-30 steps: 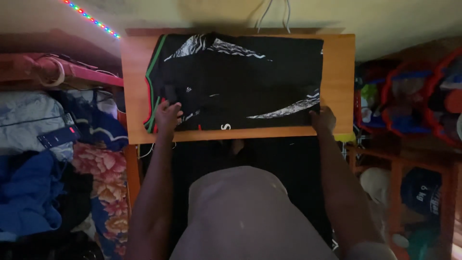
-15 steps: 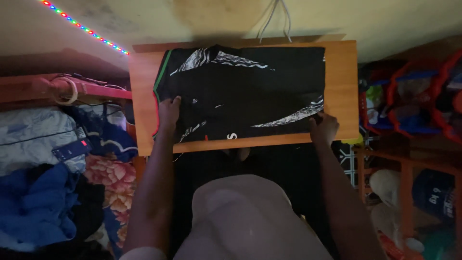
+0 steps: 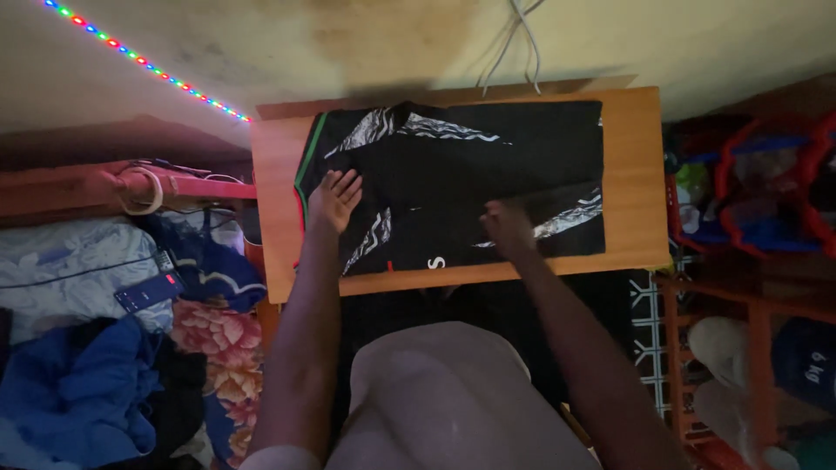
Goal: The person folds a black t-shirt on a wooden table. They smooth the fabric, fold the sides inward, then fold the shirt in half and press it flat.
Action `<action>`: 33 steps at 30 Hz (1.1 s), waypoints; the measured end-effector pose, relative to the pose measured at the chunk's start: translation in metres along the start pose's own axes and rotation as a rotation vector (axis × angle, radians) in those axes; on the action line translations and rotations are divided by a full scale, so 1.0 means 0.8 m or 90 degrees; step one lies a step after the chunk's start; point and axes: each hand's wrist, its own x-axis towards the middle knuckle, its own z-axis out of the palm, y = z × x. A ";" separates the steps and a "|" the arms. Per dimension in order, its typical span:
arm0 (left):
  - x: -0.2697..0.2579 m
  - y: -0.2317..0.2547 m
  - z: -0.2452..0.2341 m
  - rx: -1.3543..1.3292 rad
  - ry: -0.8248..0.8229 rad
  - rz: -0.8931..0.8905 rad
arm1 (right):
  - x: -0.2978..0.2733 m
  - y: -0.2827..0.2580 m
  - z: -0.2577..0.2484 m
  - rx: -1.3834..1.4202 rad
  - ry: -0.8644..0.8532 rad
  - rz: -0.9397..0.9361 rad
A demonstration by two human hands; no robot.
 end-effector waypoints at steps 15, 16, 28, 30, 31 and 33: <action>-0.228 -0.013 -0.043 1.033 0.424 0.250 | 0.062 -0.249 0.072 -0.150 -0.025 -0.205; -0.231 -0.013 -0.049 1.041 0.411 0.258 | 0.071 -0.248 0.086 -0.179 -0.029 -0.208; -0.224 -0.005 -0.103 1.013 0.296 0.300 | 0.151 -0.172 0.141 0.157 -0.092 0.009; -0.222 -0.003 -0.103 1.023 0.279 0.257 | 0.153 -0.175 0.142 0.170 -0.047 -0.010; -0.216 0.000 -0.105 1.039 0.274 0.225 | 0.152 -0.176 0.142 0.176 -0.025 -0.019; -0.211 -0.001 -0.123 1.070 0.262 0.147 | 0.139 -0.177 0.137 0.209 0.001 -0.014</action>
